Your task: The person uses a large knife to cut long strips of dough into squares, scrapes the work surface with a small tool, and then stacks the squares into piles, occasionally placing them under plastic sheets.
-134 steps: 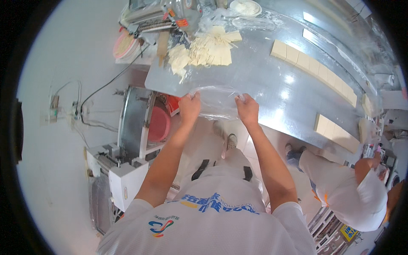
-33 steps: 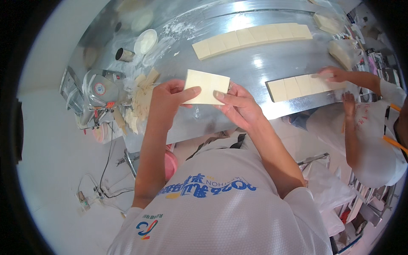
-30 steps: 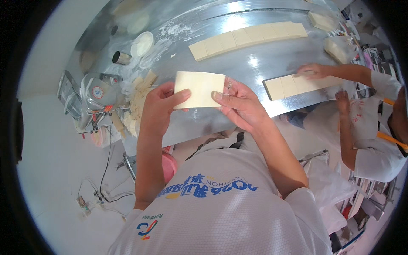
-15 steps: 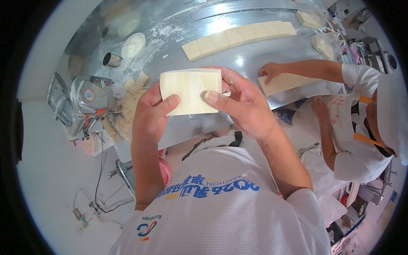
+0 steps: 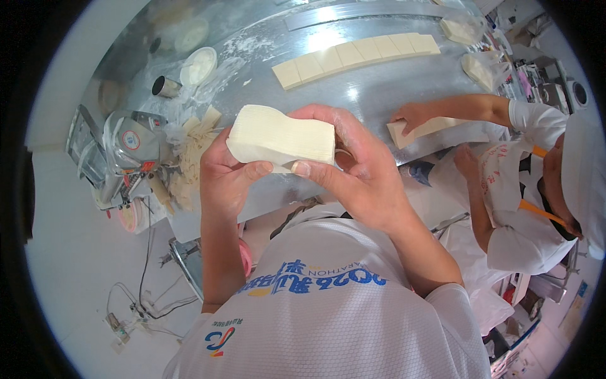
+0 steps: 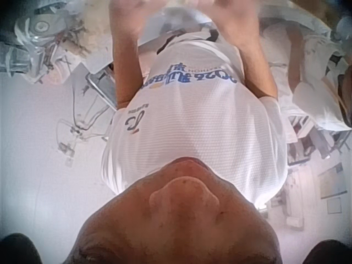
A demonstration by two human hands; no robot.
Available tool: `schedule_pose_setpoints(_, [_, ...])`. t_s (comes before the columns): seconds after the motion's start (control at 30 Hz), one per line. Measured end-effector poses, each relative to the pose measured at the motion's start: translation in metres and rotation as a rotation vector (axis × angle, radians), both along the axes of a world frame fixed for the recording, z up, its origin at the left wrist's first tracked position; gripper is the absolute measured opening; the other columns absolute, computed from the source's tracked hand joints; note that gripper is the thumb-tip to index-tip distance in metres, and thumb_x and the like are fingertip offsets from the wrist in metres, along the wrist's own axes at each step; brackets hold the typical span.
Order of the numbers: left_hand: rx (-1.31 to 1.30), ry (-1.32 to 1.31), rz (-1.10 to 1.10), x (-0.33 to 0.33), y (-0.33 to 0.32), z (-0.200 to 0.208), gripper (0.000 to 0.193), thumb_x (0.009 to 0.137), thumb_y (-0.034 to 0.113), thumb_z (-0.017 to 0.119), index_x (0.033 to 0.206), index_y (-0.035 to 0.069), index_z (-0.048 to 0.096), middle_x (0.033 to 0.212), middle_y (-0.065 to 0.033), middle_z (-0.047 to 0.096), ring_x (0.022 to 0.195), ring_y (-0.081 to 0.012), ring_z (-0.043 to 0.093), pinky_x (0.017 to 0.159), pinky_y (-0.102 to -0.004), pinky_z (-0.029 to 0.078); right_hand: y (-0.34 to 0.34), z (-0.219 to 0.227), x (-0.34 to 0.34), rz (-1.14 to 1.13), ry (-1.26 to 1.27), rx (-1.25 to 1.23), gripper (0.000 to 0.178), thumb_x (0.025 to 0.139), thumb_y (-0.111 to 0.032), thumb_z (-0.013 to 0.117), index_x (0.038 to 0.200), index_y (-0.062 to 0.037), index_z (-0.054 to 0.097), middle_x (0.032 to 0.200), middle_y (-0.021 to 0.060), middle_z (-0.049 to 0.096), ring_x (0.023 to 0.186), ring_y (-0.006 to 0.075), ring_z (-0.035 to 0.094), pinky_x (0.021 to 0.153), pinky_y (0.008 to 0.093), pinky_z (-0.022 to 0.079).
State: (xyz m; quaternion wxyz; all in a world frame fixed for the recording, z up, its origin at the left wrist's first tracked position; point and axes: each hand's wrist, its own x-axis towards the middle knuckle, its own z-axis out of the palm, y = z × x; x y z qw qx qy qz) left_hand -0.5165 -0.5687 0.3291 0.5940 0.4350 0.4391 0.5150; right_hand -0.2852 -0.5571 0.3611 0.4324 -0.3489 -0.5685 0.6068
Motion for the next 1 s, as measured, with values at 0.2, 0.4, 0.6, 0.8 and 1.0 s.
schedule_pose_setpoints(0.2, [0.022,0.013,0.014,-0.006,-0.004,-0.007,0.050,0.086,0.002,0.085,0.132,-0.003,0.066,0.121,-0.0098,0.074,0.111,-0.0171,0.070,0.098,-0.0323,0.055,0.000,0.003,-0.011,-0.055,-0.009,0.009,0.046,0.097,-0.010,0.075,0.140,0.0002,0.060,0.127,0.0090,0.068,0.116,0.0162,0.066,0.098,0.0319,0.055])
schedule_pose_setpoints(0.4, [-0.381,0.228,-0.063,-0.016,-0.021,-0.062,0.041,0.107,0.023,0.065,0.137,-0.003,0.062,0.114,-0.0112,0.073,0.102,-0.0186,0.072,0.085,-0.0322,0.060,0.036,-0.052,-0.003,-0.081,-0.102,-0.449,0.038,0.097,-0.010,0.077,0.129,0.0051,0.067,0.104,0.0064,0.076,0.101,0.0134,0.069,0.091,0.0287,0.055])
schedule_pose_setpoints(0.6, [-0.658,0.194,0.002,-0.040,-0.076,-0.161,0.035,0.106,0.026,0.066,0.126,-0.003,0.070,0.110,-0.0094,0.073,0.097,-0.0167,0.072,0.080,-0.0324,0.060,0.062,-0.071,0.009,0.102,-0.355,-0.356,0.033,0.092,-0.006,0.074,0.122,0.0070,0.070,0.108,0.0093,0.076,0.098,0.0144,0.068,0.089,0.0301,0.053])
schedule_pose_setpoints(0.8, [-0.523,0.341,-0.054,-0.025,-0.101,-0.200,0.030,0.104,0.025,0.067,0.120,0.000,0.073,0.107,-0.0072,0.073,0.094,-0.0154,0.070,0.079,-0.0306,0.060,0.084,-0.095,0.010,0.129,-0.389,-0.334,0.036,0.085,0.000,0.065,0.120,0.0047,0.071,0.099,0.0150,0.077,0.093,0.0222,0.072,0.088,0.0356,0.055])
schedule_pose_setpoints(1.0, [-0.390,0.571,-0.131,-0.016,-0.098,-0.198,0.037,0.103,0.035,0.068,0.120,0.002,0.073,0.109,-0.0069,0.073,0.098,-0.0197,0.071,0.086,-0.0355,0.059,0.102,-0.121,0.008,0.024,-1.208,0.146,0.020,0.089,-0.007,0.069,0.107,0.0035,0.069,0.099,0.0298,0.073,0.094,0.0493,0.069,0.082,0.0483,0.055])
